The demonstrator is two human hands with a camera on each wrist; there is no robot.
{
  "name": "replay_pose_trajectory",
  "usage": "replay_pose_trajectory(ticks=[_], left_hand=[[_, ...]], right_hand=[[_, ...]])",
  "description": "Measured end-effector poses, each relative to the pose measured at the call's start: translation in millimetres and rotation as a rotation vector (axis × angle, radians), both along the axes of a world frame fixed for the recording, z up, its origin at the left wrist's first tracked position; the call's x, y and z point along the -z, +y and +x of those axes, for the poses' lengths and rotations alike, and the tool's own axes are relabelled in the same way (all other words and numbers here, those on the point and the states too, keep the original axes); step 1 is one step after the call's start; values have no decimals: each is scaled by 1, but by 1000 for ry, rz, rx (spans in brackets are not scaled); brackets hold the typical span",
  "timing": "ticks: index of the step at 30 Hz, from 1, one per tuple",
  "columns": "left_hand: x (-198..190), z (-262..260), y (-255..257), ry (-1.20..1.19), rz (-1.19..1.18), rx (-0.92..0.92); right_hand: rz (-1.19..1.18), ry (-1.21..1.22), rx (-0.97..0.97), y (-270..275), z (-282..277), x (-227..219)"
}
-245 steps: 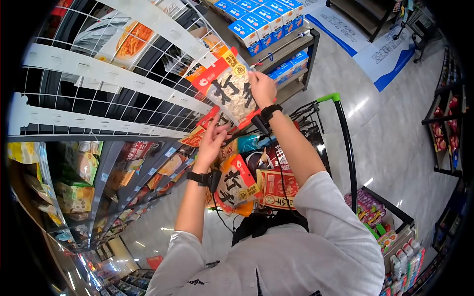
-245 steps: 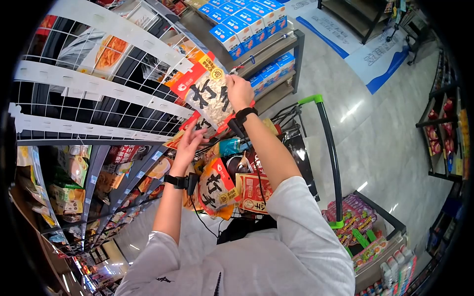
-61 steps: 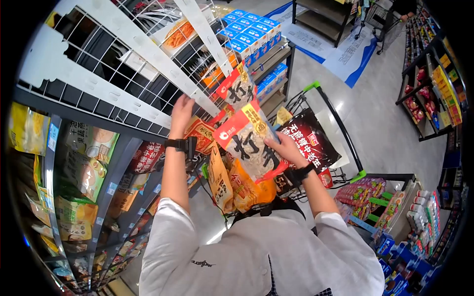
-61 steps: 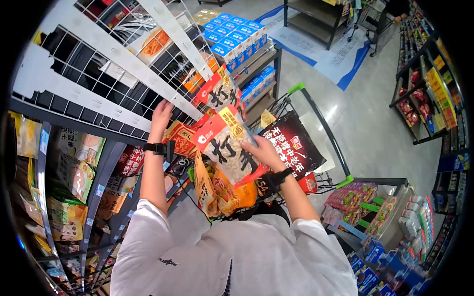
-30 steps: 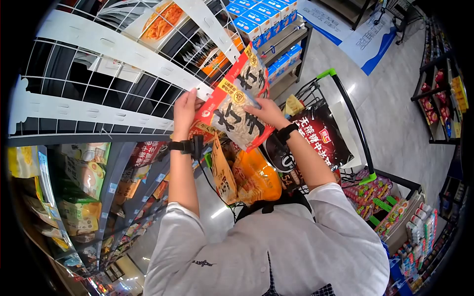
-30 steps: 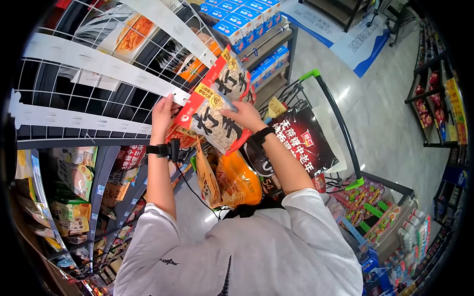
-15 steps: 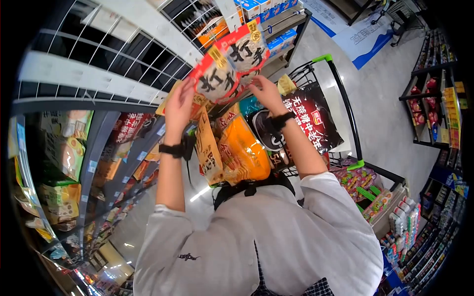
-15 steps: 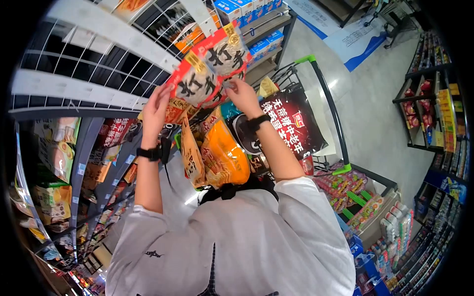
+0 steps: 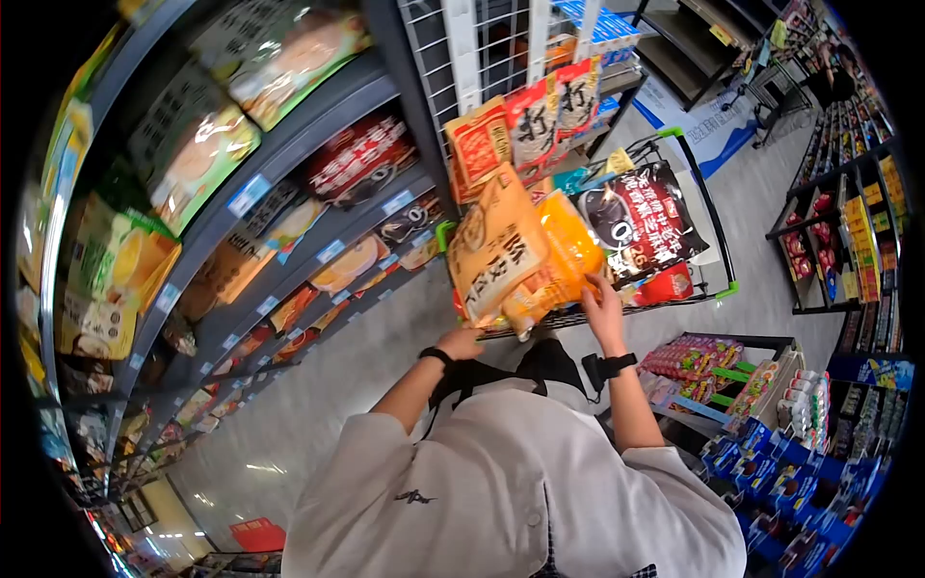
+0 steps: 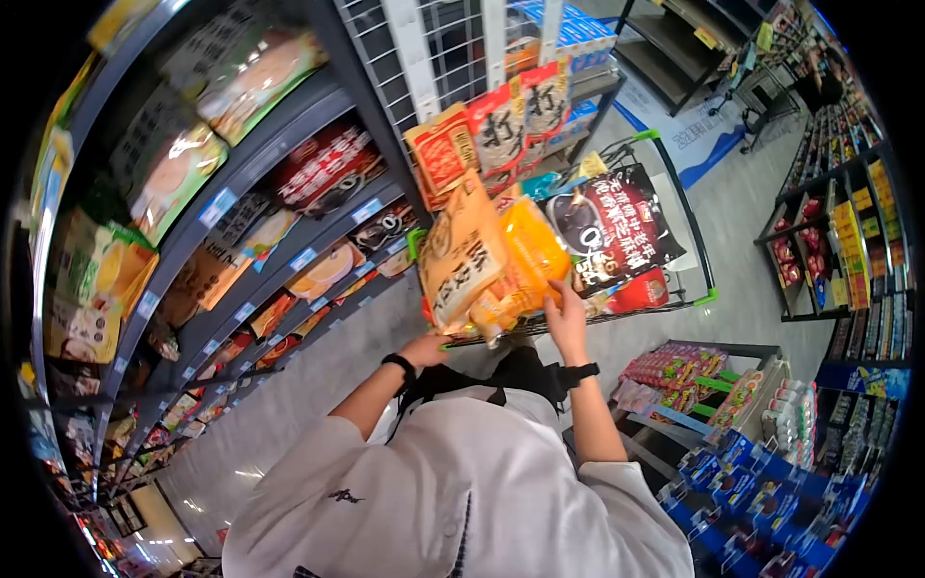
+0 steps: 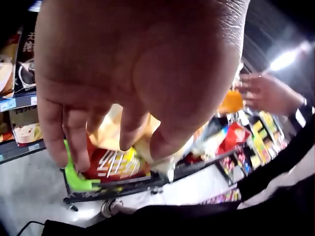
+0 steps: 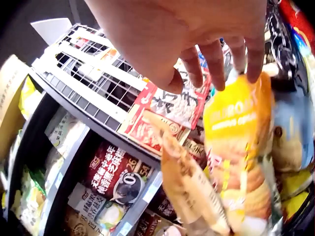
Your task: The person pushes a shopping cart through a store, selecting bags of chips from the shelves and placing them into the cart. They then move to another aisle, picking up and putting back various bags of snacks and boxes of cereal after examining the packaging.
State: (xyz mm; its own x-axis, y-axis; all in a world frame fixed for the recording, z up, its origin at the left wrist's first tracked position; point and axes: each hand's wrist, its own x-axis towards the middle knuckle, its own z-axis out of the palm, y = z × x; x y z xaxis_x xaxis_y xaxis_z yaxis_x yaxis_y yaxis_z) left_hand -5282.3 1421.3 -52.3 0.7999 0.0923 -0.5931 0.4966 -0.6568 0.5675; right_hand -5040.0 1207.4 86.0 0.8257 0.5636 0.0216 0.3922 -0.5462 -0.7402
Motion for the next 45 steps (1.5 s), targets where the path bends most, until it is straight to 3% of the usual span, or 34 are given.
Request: replay_pose_trajectory(ticks=[1,3,5,8,9,11,14,15,16,18,20,23,25,26,27,29,31,32,33,34,36,38,39,41,42,45], left_hand=[[5,-7,-10,118,35,16],[-6,-14,-19,119,139,80],[-7,-17,-22,178,82,61],[4,-34,-32,47,48,-5],[5,-40,-33,-19,3,-29],[0,-58,-33,-81,-8,-110],[-9,-90,-26,-99,-56,-277],[-8,-105,-28,-140,-66,-418],[2,-118,-25,-157,-162,-518],[-24,-140,-29,-101,-439,-806],[-34,-156,-21,30,-444,-819],[-88,-159,-29,39,-456,-1020],[-100,-161,-28,3,-486,-1042],[-104,-163,-27,-39,-527,-1058],[-107,-165,-27,-48,-512,-1083],[-112,-166,-15,-130,-569,-1102],[-122,-168,-1,-206,-529,-1115],[-125,-171,6,-262,-510,-1103],[-130,-175,14,-270,-503,-1110],[-134,-179,20,-322,-430,-1106],[-135,-196,34,-373,-364,-1097],[-133,-221,56,-580,-231,-870],[-132,-234,68,-589,-231,-867],[-137,-264,83,-622,-620,-942],[-142,-281,87,-704,-703,-1014],[-121,-330,121,-653,-652,-1128]], right_hand=[[9,-208,-61,10,-15,9],[18,-273,-63,31,-33,14],[41,-350,-68,57,-40,9],[316,516,70,78,-35,-8],[313,507,48,82,-31,-14],[327,879,152,96,-27,-13],[293,909,64,113,-22,7],[276,921,37,119,-18,10],[327,870,60,125,-24,14],[280,815,131,131,-19,55],[198,807,99,129,-23,67],[360,779,52,120,-48,63],[407,648,-109,125,-59,63],[280,201,-169,130,-63,60],[292,209,-194,132,-66,56],[25,-92,-348,133,-83,-6],[171,16,-495,135,-105,-63],[103,-34,-601,140,-104,-66],[197,31,-735,133,-123,-115],[192,76,-794,137,-129,-130],[179,119,-850,146,-140,-134],[179,165,-902,165,-155,-132],[180,155,-902,176,-168,-126],[216,324,-950,200,-201,-113],[200,373,-951,214,-219,-111],[57,112,-957,282,-266,-97]])
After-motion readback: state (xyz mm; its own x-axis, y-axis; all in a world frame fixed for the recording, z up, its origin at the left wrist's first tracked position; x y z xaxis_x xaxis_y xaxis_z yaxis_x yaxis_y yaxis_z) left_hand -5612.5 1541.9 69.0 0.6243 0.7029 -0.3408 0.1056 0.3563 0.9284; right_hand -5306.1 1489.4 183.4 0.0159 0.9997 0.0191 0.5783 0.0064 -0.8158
